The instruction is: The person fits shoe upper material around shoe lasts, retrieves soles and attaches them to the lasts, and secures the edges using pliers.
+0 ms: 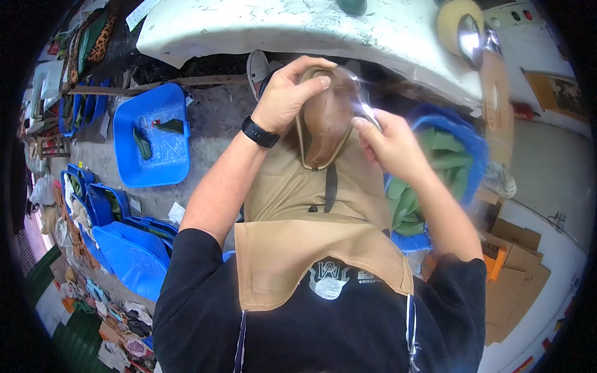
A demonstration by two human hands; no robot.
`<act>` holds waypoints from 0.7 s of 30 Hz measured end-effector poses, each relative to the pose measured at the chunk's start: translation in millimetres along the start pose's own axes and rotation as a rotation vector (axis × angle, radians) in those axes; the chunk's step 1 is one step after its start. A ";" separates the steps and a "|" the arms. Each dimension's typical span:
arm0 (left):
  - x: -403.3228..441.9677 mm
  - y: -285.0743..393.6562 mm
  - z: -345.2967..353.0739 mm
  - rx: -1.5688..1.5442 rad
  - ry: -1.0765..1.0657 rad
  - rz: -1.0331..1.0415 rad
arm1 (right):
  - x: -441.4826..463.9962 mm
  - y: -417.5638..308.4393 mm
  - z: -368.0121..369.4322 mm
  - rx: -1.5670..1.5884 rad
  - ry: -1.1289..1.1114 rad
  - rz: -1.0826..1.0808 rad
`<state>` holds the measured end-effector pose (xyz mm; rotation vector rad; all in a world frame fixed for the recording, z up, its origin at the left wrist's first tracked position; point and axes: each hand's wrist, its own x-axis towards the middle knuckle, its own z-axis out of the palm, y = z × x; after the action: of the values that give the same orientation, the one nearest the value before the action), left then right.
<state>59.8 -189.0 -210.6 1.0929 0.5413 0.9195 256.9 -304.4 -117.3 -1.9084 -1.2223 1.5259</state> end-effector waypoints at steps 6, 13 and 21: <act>-2.4 -3.3 0.3 0.092 0.001 0.023 | -4.8 8.4 18.7 -0.173 0.147 -0.107; 1.1 1.9 -4.7 0.210 -0.132 0.026 | -17.9 0.1 23.2 -0.549 0.224 -0.112; 15.2 20.1 -17.4 0.450 -0.296 0.067 | -20.9 7.2 35.4 -0.527 0.272 -0.175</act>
<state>47.4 -164.0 -198.0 1.6323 0.4777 0.6886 226.5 -332.5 -122.1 -2.1593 -1.7238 0.8705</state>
